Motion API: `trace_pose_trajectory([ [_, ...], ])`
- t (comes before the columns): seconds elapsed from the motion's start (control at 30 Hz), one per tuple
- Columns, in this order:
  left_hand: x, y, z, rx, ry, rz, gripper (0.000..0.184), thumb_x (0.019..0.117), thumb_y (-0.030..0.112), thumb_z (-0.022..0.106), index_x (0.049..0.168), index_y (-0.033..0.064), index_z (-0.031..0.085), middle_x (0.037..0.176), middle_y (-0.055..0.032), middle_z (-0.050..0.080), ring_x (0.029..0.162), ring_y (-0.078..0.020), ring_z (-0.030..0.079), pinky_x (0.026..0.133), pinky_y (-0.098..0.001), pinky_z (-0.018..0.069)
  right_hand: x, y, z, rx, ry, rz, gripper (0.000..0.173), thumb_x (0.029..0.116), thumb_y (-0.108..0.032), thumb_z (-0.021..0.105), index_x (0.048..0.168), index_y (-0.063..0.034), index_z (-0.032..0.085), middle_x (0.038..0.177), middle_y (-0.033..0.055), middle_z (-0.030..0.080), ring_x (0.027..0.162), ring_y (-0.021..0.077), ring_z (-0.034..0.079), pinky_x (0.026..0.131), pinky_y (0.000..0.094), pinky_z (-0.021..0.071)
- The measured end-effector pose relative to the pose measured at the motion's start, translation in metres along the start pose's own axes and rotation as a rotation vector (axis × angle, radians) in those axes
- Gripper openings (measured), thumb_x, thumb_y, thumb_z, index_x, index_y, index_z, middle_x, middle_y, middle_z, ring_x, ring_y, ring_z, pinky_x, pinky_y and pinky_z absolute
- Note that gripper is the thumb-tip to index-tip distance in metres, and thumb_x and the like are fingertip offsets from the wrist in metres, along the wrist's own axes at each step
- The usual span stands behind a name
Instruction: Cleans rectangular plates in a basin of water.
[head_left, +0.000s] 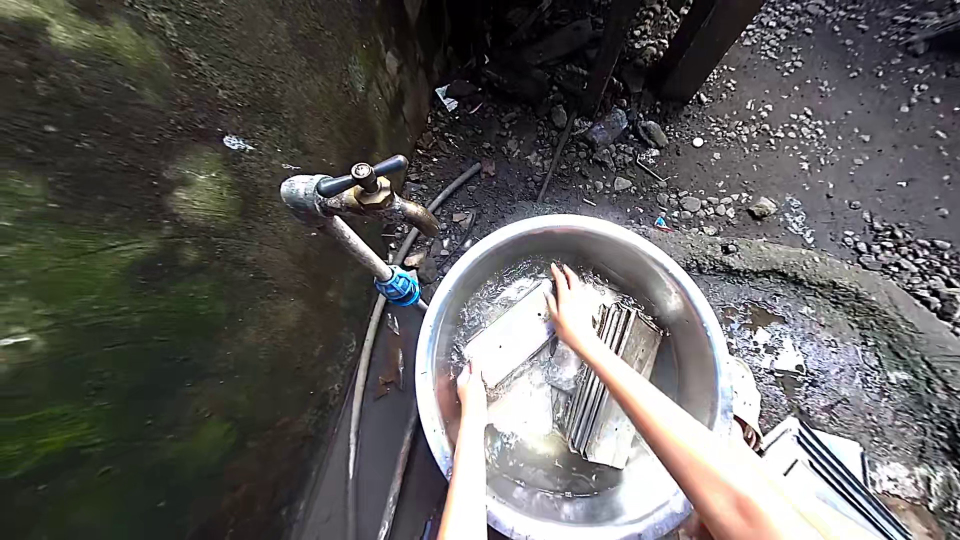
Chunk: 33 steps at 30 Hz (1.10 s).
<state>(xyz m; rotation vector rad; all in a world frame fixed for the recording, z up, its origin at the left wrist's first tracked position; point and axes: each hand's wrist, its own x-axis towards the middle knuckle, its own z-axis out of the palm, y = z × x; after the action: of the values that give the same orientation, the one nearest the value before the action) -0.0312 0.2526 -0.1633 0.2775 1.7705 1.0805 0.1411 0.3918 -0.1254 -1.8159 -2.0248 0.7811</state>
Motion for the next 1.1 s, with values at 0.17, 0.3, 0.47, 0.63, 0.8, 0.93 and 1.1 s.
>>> trace_pose_trajectory([
  [0.17, -0.007, 0.001, 0.006, -0.125, -0.007, -0.085, 0.049, 0.1138, 0.03, 0.028, 0.143, -0.0057, 0.043, 0.132, -0.0275, 0.055, 0.112, -0.0299, 0.06, 0.092, -0.0447, 0.0519, -0.061, -0.027, 0.074, -0.082, -0.023, 0.06, 0.059, 0.1043, -0.009, 0.04, 0.159, 0.0066, 0.023, 0.166, 0.027, 0.024, 0.155, 0.0372, 0.026, 0.124, 0.0469, 0.0285],
  [0.3, -0.013, 0.001, 0.008, -0.23, -0.026, -0.113, 0.058, 0.1134, 0.037, 0.018, 0.149, -0.0042, 0.037, 0.143, -0.0253, 0.05, 0.125, -0.0285, 0.054, 0.103, -0.045, 0.0452, -0.092, -0.066, 0.085, -0.034, -0.284, -0.083, 0.053, 0.106, -0.01, 0.041, 0.157, 0.0021, 0.034, 0.164, 0.0213, 0.033, 0.153, 0.0329, 0.032, 0.123, 0.0439, 0.0301],
  [0.47, -0.011, 0.002, 0.01, -0.397, 0.047, -0.05, 0.055, 0.1137, 0.035, 0.021, 0.148, -0.0037, 0.038, 0.142, -0.0234, 0.05, 0.124, -0.0258, 0.055, 0.105, -0.0429, 0.0462, -0.082, -0.024, 0.073, 0.059, -0.28, -0.565, 0.048, 0.0954, 0.009, 0.048, 0.138, -0.0061, 0.064, 0.147, 0.0141, 0.059, 0.14, 0.0342, 0.052, 0.117, 0.0531, 0.0397],
  [0.63, -0.016, 0.007, 0.009, -0.294, 0.018, -0.112, 0.06, 0.1111, 0.045, 0.032, 0.137, -0.005, 0.052, 0.128, -0.0242, 0.061, 0.113, -0.028, 0.063, 0.097, -0.0475, 0.0518, -0.042, -0.01, 0.042, -0.073, -0.129, 0.071, 0.049, 0.1031, -0.002, 0.04, 0.152, -0.0045, 0.048, 0.156, 0.0201, 0.046, 0.147, 0.0364, 0.042, 0.121, 0.0499, 0.0326],
  [0.8, -0.017, 0.007, 0.003, -0.28, 0.029, -0.16, 0.06, 0.1113, 0.045, 0.031, 0.141, -0.005, 0.047, 0.131, -0.0258, 0.059, 0.115, -0.0306, 0.061, 0.098, -0.049, 0.0502, -0.089, -0.032, 0.07, 0.125, -0.141, -0.167, 0.042, 0.1042, -0.02, 0.053, 0.139, 0.0012, 0.061, 0.151, 0.0221, 0.052, 0.147, 0.0386, 0.042, 0.121, 0.0489, 0.0338],
  [0.93, -0.022, 0.008, 0.002, -0.369, 0.076, -0.123, 0.05, 0.1122, 0.035, 0.034, 0.143, -0.0027, 0.044, 0.132, -0.022, 0.058, 0.116, -0.0252, 0.061, 0.098, -0.0445, 0.0513, -0.111, -0.018, 0.067, 0.226, -0.221, -0.572, 0.031, 0.1019, -0.01, 0.056, 0.128, -0.0034, 0.071, 0.14, 0.0163, 0.064, 0.135, 0.0353, 0.057, 0.114, 0.0502, 0.0436],
  [1.1, -0.048, 0.002, -0.009, -0.209, 0.007, -0.058, 0.027, 0.1069, 0.013, 0.051, 0.119, -0.0102, 0.057, 0.105, -0.018, 0.065, 0.091, -0.017, 0.064, 0.084, -0.0349, 0.0552, -0.055, -0.006, 0.046, 0.091, -0.051, -0.059, 0.037, 0.1018, -0.008, 0.049, 0.133, -0.0019, 0.066, 0.141, 0.0197, 0.062, 0.137, 0.035, 0.055, 0.118, 0.0486, 0.0386],
])
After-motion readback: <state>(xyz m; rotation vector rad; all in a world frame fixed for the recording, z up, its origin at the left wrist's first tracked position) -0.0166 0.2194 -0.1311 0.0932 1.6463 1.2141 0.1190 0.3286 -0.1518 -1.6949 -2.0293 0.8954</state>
